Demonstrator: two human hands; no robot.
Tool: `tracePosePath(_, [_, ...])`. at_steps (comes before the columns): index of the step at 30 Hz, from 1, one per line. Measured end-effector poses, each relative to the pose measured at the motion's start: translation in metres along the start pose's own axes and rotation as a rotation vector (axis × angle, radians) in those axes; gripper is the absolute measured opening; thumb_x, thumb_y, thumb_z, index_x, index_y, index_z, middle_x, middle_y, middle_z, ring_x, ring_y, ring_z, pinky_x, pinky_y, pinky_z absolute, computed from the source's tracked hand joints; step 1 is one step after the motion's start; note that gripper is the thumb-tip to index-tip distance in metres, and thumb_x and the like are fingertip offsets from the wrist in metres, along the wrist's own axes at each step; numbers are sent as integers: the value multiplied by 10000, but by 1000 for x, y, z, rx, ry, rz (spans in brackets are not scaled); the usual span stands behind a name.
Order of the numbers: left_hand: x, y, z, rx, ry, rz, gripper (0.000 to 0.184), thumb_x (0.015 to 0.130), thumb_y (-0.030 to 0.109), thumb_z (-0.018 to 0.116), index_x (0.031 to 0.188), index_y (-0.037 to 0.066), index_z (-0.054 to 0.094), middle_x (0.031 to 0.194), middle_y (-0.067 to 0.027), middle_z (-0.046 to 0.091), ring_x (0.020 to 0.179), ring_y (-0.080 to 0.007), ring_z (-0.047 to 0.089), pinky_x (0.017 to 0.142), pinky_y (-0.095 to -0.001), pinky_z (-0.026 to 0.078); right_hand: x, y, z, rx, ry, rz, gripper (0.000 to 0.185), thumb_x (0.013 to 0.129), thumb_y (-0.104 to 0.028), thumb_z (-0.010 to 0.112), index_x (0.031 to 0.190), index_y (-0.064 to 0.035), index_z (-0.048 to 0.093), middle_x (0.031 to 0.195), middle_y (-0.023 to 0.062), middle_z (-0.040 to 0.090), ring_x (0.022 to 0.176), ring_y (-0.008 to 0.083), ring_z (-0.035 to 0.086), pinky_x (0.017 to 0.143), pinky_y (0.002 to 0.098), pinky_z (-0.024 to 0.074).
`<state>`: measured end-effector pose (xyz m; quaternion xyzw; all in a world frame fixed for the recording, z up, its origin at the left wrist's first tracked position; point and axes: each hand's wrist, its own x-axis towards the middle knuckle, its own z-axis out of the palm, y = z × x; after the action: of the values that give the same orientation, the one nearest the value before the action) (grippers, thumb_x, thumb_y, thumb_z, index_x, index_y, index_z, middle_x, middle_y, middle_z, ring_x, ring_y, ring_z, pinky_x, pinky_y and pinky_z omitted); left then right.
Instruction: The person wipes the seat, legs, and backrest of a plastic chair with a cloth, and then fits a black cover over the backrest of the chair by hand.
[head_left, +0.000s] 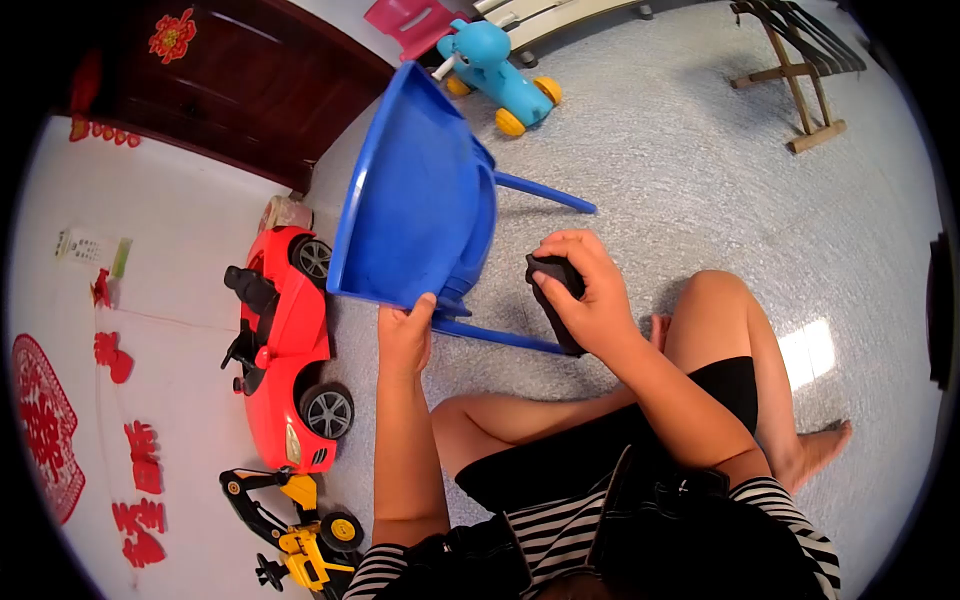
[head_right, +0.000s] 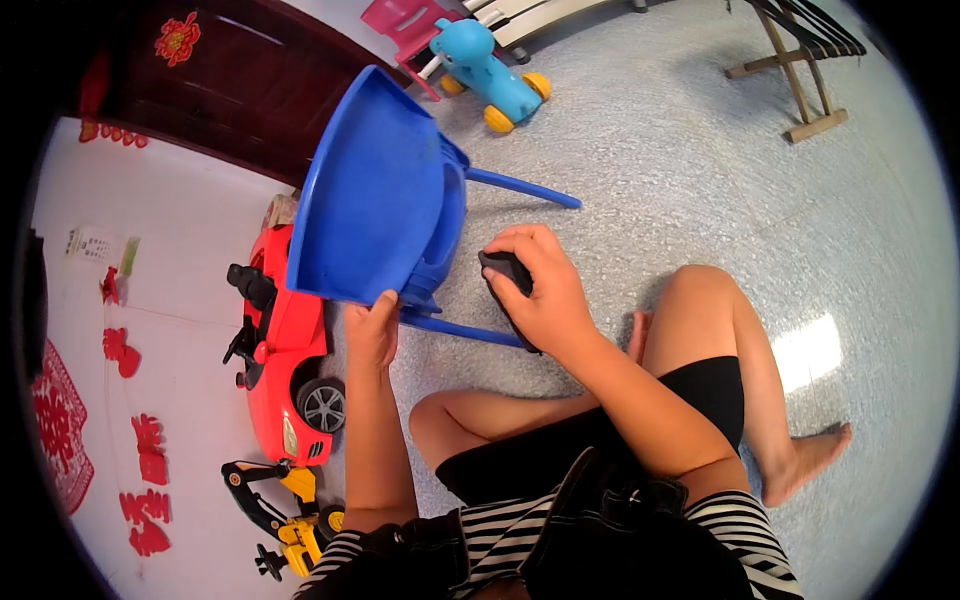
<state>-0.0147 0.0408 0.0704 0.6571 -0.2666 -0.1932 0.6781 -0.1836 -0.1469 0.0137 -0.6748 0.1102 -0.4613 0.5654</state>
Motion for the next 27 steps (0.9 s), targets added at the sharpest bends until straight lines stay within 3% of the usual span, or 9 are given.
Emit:
tracePosePath(3, [-17,-4,-12,-57,-24,36,655,891,-66,620,1501,-45,382,1445,-151,523,1327,-253,531,1171,-415,376,5,-11,2,-22,-10,-44,279,866,-92,771,1110,-39,646,1165,167,664,1076,369,652,929,395,529])
tracePosePath(5, [-25,-3,-19,-84,-23,38,676,893,-62,625,1516,-44,362,1457,-151,512,1343,-259,519,1175,-416,372,4,-16,5,178,16,183,293,865,-100,778,1121,-38,648,1136,158,677,1047,360,670,903,384,540])
tracePosePath(7, [-35,-6,-18,-115,-14,45,697,896,-57,631,1530,-42,343,1470,-151,500,1359,-266,507,1180,-417,368,13,-10,-1,41,6,95,282,859,-103,784,1101,-35,654,1111,154,685,1024,346,683,881,378,547])
tracePosePath(9, [-44,-15,-7,-169,152,23,657,928,5,645,1517,-51,359,1468,-154,504,1361,-263,499,1184,-413,359,22,-5,-2,-112,40,-39,260,857,-94,780,1078,-31,657,1106,155,684,1026,347,680,883,382,544])
tracePosePath(15, [-40,-56,11,-161,320,197,574,1005,160,608,1495,-47,391,1450,-151,523,1303,-242,543,1116,-378,423,69,6,34,-122,113,-77,252,846,-99,774,1051,-14,655,1146,180,633,1086,368,640,943,411,523])
tracePosePath(17, [-41,-57,12,-181,323,202,555,995,148,631,1466,-64,428,1433,-147,536,1294,-234,538,1111,-368,412,80,14,50,-186,185,-123,275,859,-120,765,1091,-13,662,1208,173,618,1118,340,635,961,398,518])
tracePosePath(19, [-44,-62,8,-198,326,203,536,985,135,653,1438,-80,465,1415,-144,548,1285,-226,533,1106,-357,402,78,17,65,-188,151,-150,305,848,-115,750,1110,1,647,1242,205,582,1140,386,611,995,430,504])
tracePosePath(21, [-45,-74,-4,47,316,121,501,974,117,679,1408,-63,505,1370,-129,580,1215,-213,571,1071,-349,432,63,14,70,-238,114,-249,342,801,-67,757,1116,-1,643,1219,212,569,1104,412,604,975,446,508])
tracePosePath(27, [-35,-44,17,68,259,116,463,917,74,749,1333,-44,585,1306,-108,619,1167,-194,592,1040,-344,453,46,9,61,-264,-15,-277,278,760,-3,751,1028,-16,680,1179,177,593,1086,382,608,958,451,513])
